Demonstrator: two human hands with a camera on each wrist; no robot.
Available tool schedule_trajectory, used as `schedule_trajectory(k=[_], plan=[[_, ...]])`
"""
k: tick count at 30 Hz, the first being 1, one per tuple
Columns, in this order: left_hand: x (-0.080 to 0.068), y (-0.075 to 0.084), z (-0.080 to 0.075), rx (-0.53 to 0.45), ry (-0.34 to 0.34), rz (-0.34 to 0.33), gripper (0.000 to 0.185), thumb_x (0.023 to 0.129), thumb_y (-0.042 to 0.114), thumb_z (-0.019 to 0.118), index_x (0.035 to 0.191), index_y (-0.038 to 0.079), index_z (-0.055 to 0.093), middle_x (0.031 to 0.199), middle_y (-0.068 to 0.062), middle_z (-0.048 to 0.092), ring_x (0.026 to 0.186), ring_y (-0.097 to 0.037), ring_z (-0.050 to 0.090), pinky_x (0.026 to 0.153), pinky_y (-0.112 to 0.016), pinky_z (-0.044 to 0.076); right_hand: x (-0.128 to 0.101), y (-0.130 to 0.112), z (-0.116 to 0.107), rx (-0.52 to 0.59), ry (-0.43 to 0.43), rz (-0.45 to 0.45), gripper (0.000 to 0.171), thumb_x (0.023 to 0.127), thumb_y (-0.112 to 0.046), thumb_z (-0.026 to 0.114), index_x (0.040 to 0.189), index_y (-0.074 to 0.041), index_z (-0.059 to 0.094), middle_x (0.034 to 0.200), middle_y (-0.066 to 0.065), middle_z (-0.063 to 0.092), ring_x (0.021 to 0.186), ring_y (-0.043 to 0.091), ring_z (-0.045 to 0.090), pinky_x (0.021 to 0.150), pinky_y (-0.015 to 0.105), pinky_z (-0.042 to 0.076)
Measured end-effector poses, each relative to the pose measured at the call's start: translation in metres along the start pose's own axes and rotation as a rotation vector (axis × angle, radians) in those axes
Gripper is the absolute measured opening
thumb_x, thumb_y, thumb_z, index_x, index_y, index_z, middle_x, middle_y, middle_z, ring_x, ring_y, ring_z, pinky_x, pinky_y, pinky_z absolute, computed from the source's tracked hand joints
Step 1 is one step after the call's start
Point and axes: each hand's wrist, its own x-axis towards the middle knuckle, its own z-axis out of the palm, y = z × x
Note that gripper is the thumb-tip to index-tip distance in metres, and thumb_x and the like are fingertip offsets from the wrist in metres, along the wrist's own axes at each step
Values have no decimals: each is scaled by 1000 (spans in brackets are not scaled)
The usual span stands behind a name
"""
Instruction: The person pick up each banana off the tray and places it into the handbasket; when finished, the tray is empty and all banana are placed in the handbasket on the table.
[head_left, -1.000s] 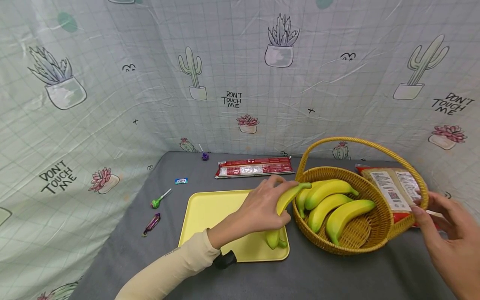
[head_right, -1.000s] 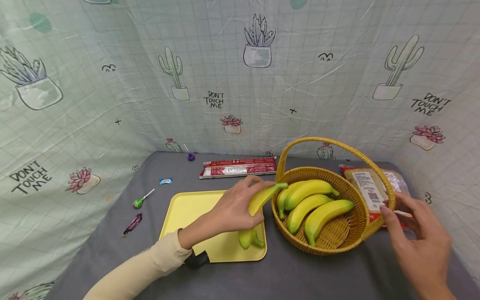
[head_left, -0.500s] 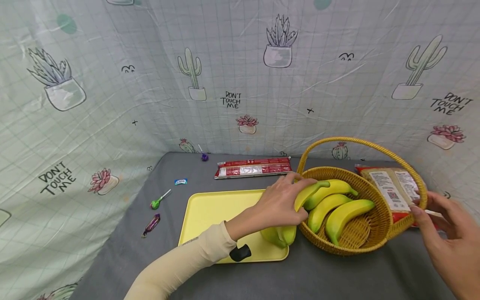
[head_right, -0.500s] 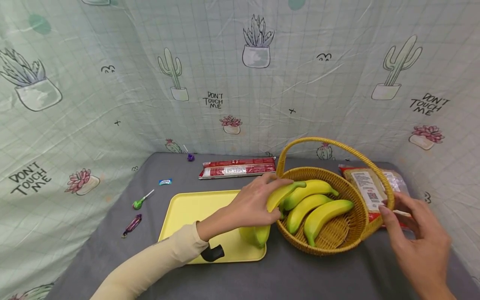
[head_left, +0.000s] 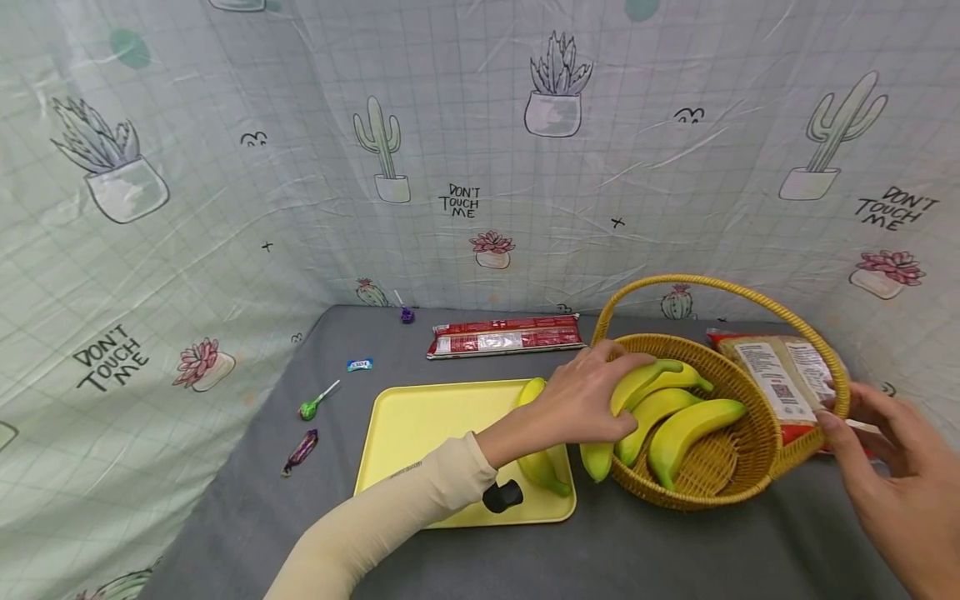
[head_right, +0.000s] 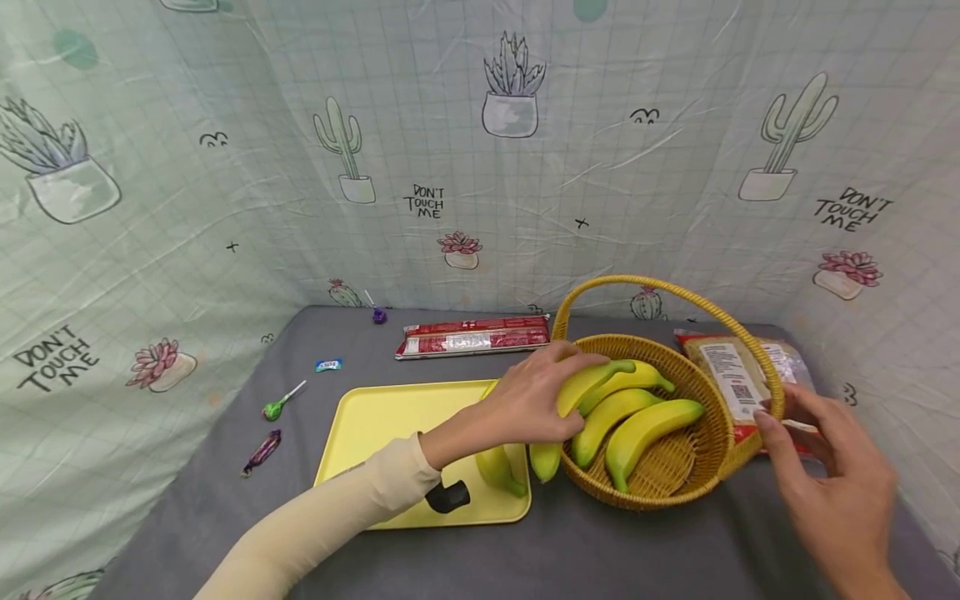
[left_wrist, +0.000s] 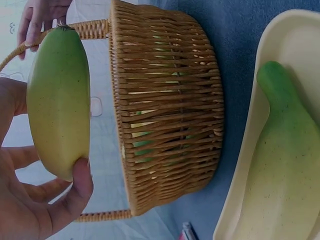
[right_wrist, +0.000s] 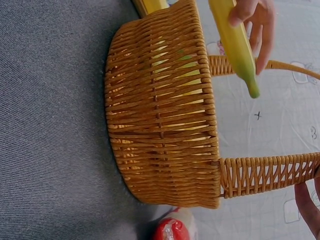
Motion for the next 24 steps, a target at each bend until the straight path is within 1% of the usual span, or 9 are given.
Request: schedule_trajectory(k=[5, 8, 10, 13, 15, 21, 24], plan=[[9, 0, 7, -6, -7, 11, 76, 86, 27, 73, 159, 28, 50, 138, 0, 50, 103, -11, 48, 66, -26, 42, 0, -2, -1, 19, 8, -35, 45, 101, -1, 70, 145, -7, 63, 119, -18, 54, 104, -5, 54, 82, 3, 39], [15, 2, 12, 4, -15, 20, 75, 87, 28, 73, 159, 28, 50, 139, 0, 50, 110, -10, 48, 68, -26, 42, 0, -1, -1, 36, 20, -71, 46, 99, 3, 70, 143, -5, 65, 118, -17, 56, 104, -4, 56, 83, 3, 40], [19, 3, 16, 11, -24, 29, 75, 88, 29, 72, 159, 29, 49, 142, 1, 50, 117, -10, 47, 72, -26, 42, -1, -1, -1, 35, 25, -76, 46, 98, 5, 71, 143, -4, 65, 117, -17, 56, 104, -4, 56, 84, 3, 40], [25, 6, 20, 24, -43, 43, 74, 90, 31, 72, 159, 30, 48, 145, 0, 49, 122, -10, 47, 79, -26, 42, -2, -1, -1, 30, 21, -66, 46, 98, 6, 71, 143, -4, 65, 116, -18, 55, 104, -4, 56, 84, 3, 40], [30, 8, 23, 27, -55, 47, 73, 91, 32, 72, 160, 31, 48, 145, 1, 49, 121, -10, 48, 81, -25, 42, -2, -1, -1, 32, 17, -61, 46, 98, 5, 70, 143, -4, 65, 117, -17, 56, 104, -3, 56, 83, 3, 40], [44, 13, 28, 40, -107, 35, 73, 92, 34, 72, 161, 35, 46, 149, 2, 47, 121, -8, 48, 79, -25, 43, 0, -2, -1, 49, 21, -81, 46, 98, 4, 70, 143, -6, 65, 118, -15, 57, 105, -3, 57, 84, 4, 40], [48, 16, 32, 43, -132, 33, 74, 92, 35, 71, 161, 36, 45, 149, 4, 46, 122, -8, 48, 83, -25, 43, 0, -2, 0, 55, 24, -92, 47, 97, 6, 71, 142, -5, 66, 118, -16, 57, 105, -3, 57, 84, 4, 41]])
